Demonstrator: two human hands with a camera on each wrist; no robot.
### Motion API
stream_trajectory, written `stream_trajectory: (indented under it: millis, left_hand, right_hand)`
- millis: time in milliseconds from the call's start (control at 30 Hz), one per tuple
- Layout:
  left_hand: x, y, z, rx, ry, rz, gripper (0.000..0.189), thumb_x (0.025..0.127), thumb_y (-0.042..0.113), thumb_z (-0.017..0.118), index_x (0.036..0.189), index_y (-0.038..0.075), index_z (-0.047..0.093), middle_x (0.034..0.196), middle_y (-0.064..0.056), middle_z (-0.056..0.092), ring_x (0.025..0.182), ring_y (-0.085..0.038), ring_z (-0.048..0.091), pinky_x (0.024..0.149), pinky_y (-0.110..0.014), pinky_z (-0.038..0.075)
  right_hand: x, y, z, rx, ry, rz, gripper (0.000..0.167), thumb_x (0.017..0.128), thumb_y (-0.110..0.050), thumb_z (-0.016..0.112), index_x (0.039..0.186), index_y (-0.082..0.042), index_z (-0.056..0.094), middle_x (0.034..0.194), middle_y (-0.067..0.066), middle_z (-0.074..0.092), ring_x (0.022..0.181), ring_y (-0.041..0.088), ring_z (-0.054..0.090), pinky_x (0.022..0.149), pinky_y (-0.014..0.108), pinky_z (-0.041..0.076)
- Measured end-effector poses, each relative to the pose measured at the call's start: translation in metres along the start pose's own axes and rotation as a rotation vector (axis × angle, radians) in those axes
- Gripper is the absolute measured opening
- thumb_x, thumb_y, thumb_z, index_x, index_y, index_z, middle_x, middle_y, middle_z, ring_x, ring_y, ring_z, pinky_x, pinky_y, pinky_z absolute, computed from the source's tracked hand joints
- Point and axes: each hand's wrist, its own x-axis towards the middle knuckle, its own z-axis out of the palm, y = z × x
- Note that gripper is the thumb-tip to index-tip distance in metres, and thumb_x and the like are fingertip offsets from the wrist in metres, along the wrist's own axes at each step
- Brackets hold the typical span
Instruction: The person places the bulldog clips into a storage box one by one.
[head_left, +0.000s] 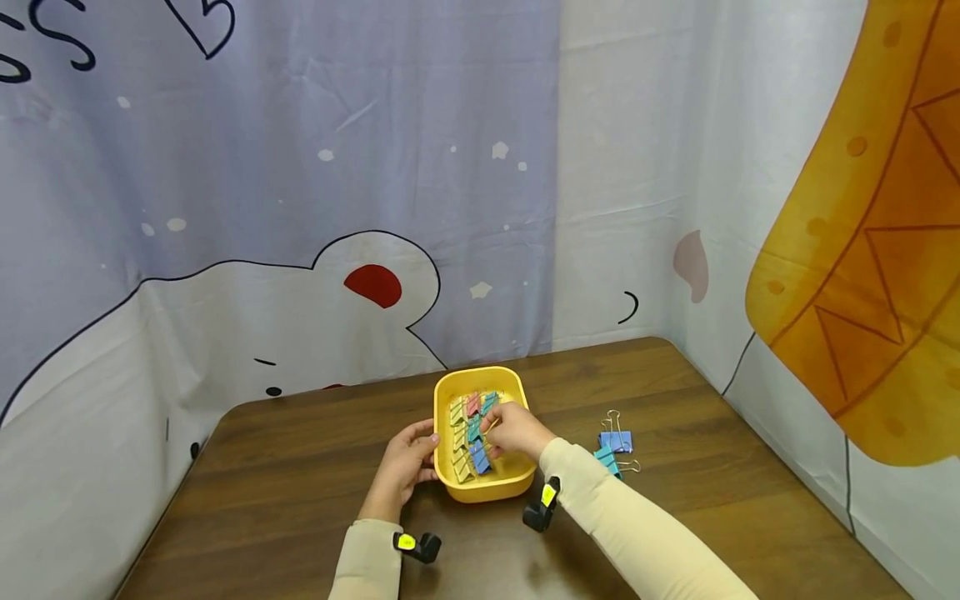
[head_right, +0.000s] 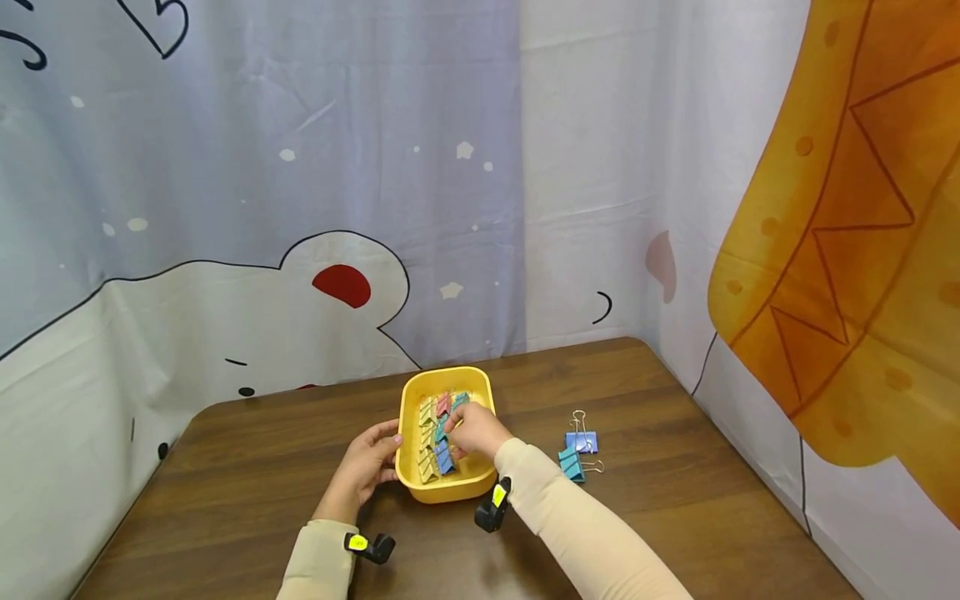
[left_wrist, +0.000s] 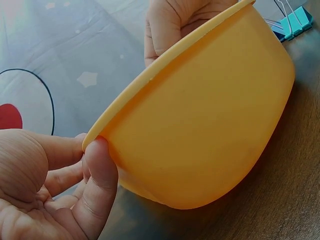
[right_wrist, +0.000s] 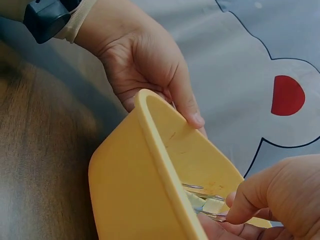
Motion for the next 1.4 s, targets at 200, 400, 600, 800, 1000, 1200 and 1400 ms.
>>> stream_trajectory:
  millis: [200,400,600,800,1000,1200,1400]
  left_hand:
    - [0.001,0.001,0.0,0.003,-0.002,-0.001,0.046,0.104,0.012,0.056,0.147,0.001,0.046,0.099,-0.017,0.061,0.066,-0.014,0.055,0.05,-0.027,0.057]
    - [0.003,0.0,-0.001,0.006,0.007,-0.007,0.044,0.104,0.011,0.057,0.146,0.002,0.048,0.101,-0.019,0.061,0.066,-0.014,0.056,0.05,-0.027,0.057]
    - [0.0,0.0,-0.001,0.004,0.001,-0.002,0.045,0.104,0.012,0.057,0.147,0.001,0.047,0.1,-0.019,0.062,0.066,-0.014,0.056,0.049,-0.027,0.057]
    - [-0.002,-0.001,-0.001,0.0,-0.009,0.005,0.047,0.104,0.013,0.057,0.148,0.001,0.045,0.1,-0.018,0.062,0.067,-0.015,0.056,0.05,-0.028,0.057]
    - [0.0,-0.002,-0.001,0.002,-0.001,-0.001,0.045,0.104,0.011,0.056,0.147,0.001,0.047,0.103,-0.02,0.062,0.068,-0.016,0.058,0.051,-0.027,0.057]
    - [0.002,-0.002,-0.001,-0.001,-0.002,-0.003,0.045,0.104,0.01,0.056,0.147,0.001,0.047,0.104,-0.02,0.062,0.068,-0.016,0.058,0.05,-0.026,0.056]
    - [0.002,-0.001,-0.001,0.002,0.0,-0.001,0.046,0.103,0.012,0.057,0.147,0.002,0.047,0.102,-0.018,0.062,0.068,-0.016,0.057,0.05,-0.027,0.056]
  right_hand:
    - [0.001,0.001,0.001,0.015,0.007,0.012,0.014,0.085,0.008,0.06,0.097,0.008,0.065,0.075,0.009,0.06,0.06,0.021,0.064,0.062,0.037,0.061]
    - [-0.001,-0.003,0.0,0.016,0.019,0.026,0.01,0.088,0.001,0.065,0.097,0.004,0.065,0.078,0.008,0.06,0.062,0.022,0.063,0.063,0.037,0.061]
    - [-0.004,-0.006,-0.006,-0.12,0.046,-0.051,0.007,0.088,-0.006,0.068,0.094,-0.004,0.069,0.078,0.002,0.062,0.066,0.014,0.056,0.057,0.024,0.048]
    - [-0.006,-0.009,-0.025,-0.151,0.083,-0.116,0.012,0.092,-0.011,0.067,0.101,-0.004,0.071,0.092,0.003,0.067,0.075,0.015,0.06,0.064,0.027,0.053]
    - [-0.006,-0.007,-0.057,-0.088,0.124,-0.154,0.013,0.095,-0.009,0.064,0.106,-0.004,0.07,0.098,0.007,0.067,0.077,0.016,0.062,0.065,0.028,0.056]
    - [-0.008,0.01,-0.097,-0.095,0.148,-0.143,0.017,0.096,-0.009,0.062,0.109,0.001,0.068,0.1,0.016,0.068,0.079,0.024,0.065,0.069,0.037,0.059]
    - [-0.014,0.037,-0.13,-0.129,0.164,-0.087,0.018,0.098,-0.011,0.061,0.113,-0.002,0.067,0.1,0.011,0.068,0.081,0.02,0.065,0.078,0.043,0.06]
